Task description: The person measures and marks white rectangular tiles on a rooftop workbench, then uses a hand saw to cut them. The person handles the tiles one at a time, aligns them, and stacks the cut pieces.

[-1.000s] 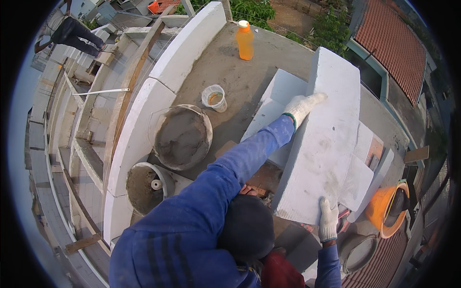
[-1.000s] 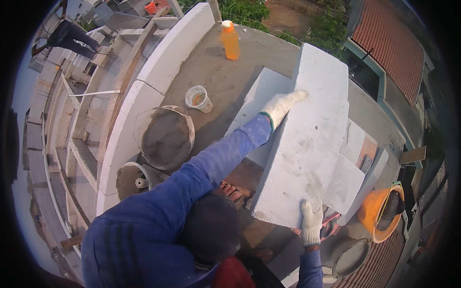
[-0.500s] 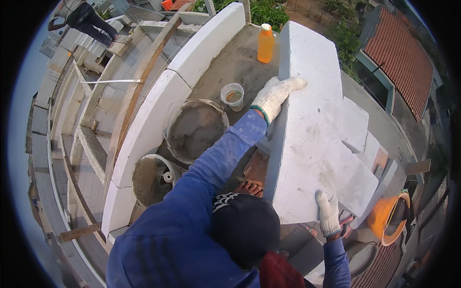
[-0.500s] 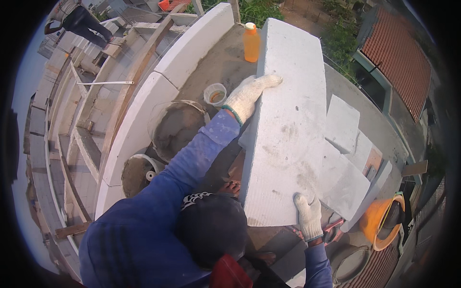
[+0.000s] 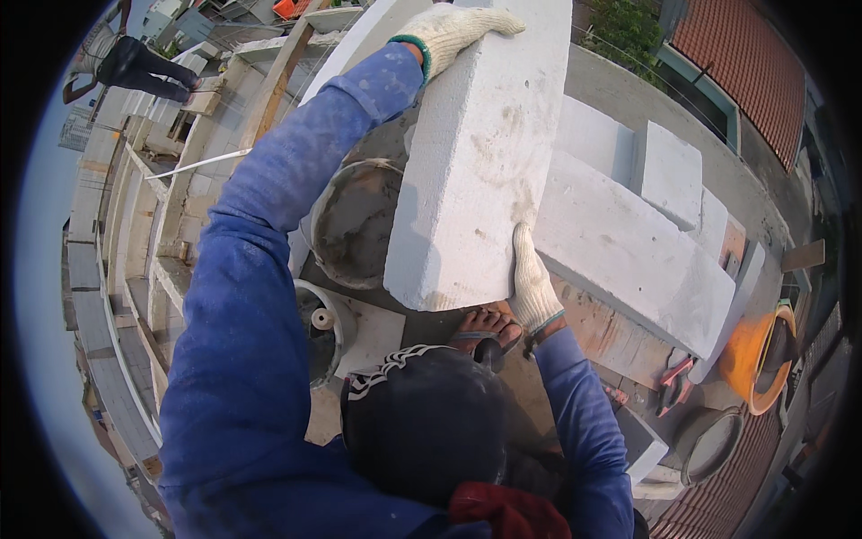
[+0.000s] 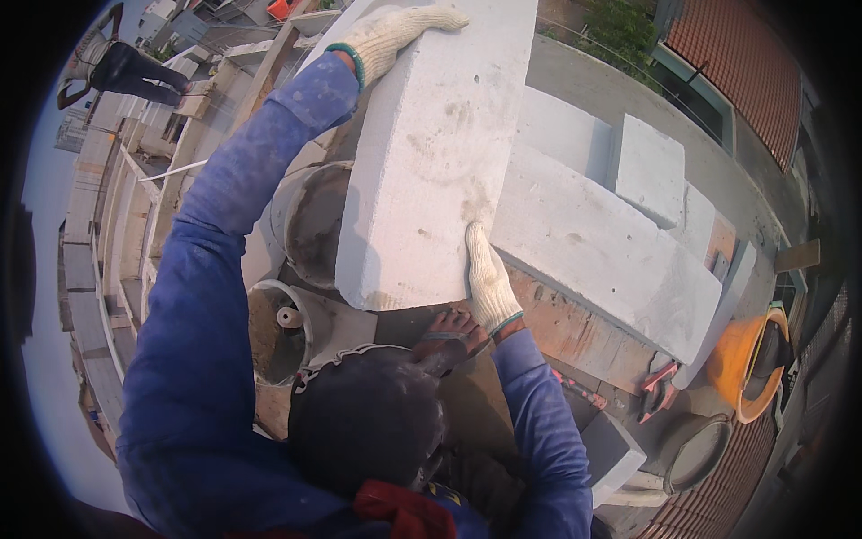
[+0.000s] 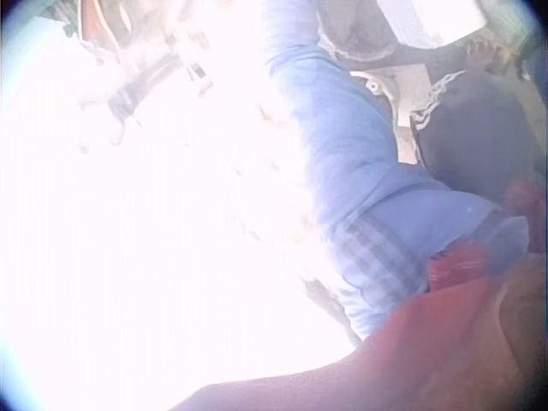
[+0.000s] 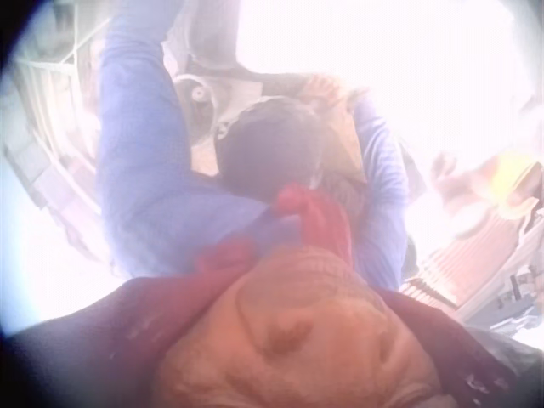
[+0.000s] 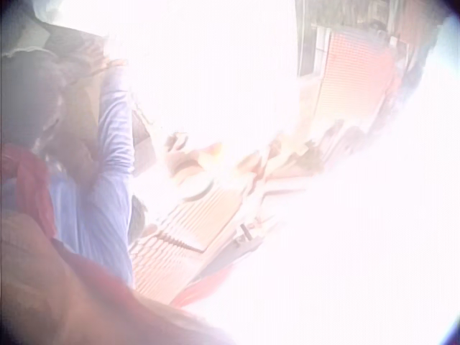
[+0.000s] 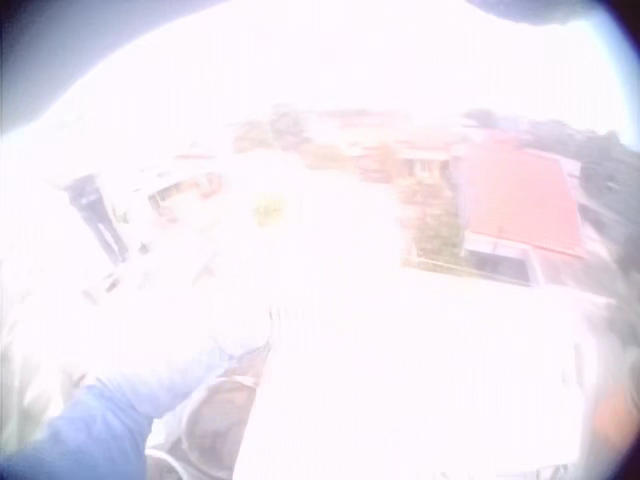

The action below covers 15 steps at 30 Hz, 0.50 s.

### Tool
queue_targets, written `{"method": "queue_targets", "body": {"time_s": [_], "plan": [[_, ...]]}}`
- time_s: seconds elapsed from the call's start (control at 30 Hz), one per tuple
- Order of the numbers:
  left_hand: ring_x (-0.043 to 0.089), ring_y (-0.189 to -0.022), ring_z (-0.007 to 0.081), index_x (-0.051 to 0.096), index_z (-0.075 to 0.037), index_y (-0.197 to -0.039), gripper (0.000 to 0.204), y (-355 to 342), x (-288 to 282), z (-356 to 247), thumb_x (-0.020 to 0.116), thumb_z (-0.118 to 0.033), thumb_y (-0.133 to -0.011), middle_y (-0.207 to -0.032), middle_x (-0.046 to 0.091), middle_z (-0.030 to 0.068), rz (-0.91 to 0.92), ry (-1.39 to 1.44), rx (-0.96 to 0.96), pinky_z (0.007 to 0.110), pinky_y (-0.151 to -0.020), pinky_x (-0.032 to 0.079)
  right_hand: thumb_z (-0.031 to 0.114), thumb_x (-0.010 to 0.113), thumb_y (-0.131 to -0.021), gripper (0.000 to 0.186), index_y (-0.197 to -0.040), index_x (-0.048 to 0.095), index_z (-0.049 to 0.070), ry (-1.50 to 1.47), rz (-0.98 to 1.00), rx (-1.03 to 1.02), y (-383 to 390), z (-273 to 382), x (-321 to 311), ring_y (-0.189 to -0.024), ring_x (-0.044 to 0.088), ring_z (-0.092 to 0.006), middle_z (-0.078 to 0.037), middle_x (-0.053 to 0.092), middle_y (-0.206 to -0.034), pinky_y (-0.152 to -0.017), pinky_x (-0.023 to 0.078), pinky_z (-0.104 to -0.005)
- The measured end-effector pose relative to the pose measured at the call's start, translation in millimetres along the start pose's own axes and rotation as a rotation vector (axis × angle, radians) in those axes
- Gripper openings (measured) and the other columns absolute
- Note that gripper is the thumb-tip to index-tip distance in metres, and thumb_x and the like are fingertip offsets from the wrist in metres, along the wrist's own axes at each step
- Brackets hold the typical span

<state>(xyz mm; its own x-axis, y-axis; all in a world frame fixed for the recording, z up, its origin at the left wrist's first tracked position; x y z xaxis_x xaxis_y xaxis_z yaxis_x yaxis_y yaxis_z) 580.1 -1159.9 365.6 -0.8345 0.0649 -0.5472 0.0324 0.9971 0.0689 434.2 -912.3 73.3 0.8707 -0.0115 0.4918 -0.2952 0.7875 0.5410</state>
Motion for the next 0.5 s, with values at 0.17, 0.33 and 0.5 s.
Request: {"method": "queue_targets", "body": {"time_s": [0.17, 0.33, 0.5], "plan": [[0.082, -0.102, 0.0354, 0.078, 0.003, -0.137, 0.080, -17.7, -7.8, 49.6, 0.090, -0.057, -0.085, -0.122, 0.081, 0.0253, 0.125, -0.148, 0.033, 0.041, -0.096, 0.065, 0.087, 0.049, -0.104, 0.108, -0.163, 0.052, -0.003, -0.090, 0.041, 0.198, 1.1, -60.5, 60.9, -0.131, 0.069, -0.0258, -0.018, 0.069, -0.149, -0.108, 0.057, -0.0418], [0.082, -0.099, 0.0328, 0.076, 0.003, -0.139, 0.086, -19.2, 15.7, 56.2, 0.088, -0.063, -0.084, -0.120, 0.082, 0.0228, 0.198, -0.297, -0.030, 0.039, -0.095, 0.063, 0.090, 0.045, -0.104, 0.106, -0.156, 0.059, -0.001, -0.227, 0.103, 0.236, -12.6, -105.0, 69.1, -0.122, 0.068, -0.0220, -0.013, 0.070, -0.140, -0.104, 0.056, -0.0403], [0.082, -0.099, 0.0305, 0.077, 0.002, -0.139, 0.083, -39.5, 33.9, 49.2, 0.087, -0.061, -0.086, -0.121, 0.082, 0.0204, 0.254, -0.433, -0.053, 0.038, -0.094, 0.062, 0.087, 0.047, -0.105, 0.102, -0.152, 0.061, -0.002, -0.457, 0.131, 0.204, -25.5, -93.6, 85.7, -0.118, 0.070, -0.0233, -0.013, 0.073, -0.135, -0.101, 0.059, -0.0405]]}}
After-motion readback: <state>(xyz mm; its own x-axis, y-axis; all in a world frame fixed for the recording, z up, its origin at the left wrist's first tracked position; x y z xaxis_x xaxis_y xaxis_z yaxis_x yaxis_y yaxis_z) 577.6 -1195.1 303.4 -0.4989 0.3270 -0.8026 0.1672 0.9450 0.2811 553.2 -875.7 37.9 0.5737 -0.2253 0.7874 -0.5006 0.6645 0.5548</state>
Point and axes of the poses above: each hand's wrist, its own y-axis away from the middle knuckle, its own x-axis out of the palm, z = x × y, the point moved 9 cm from there along -y, towards the middle knuckle
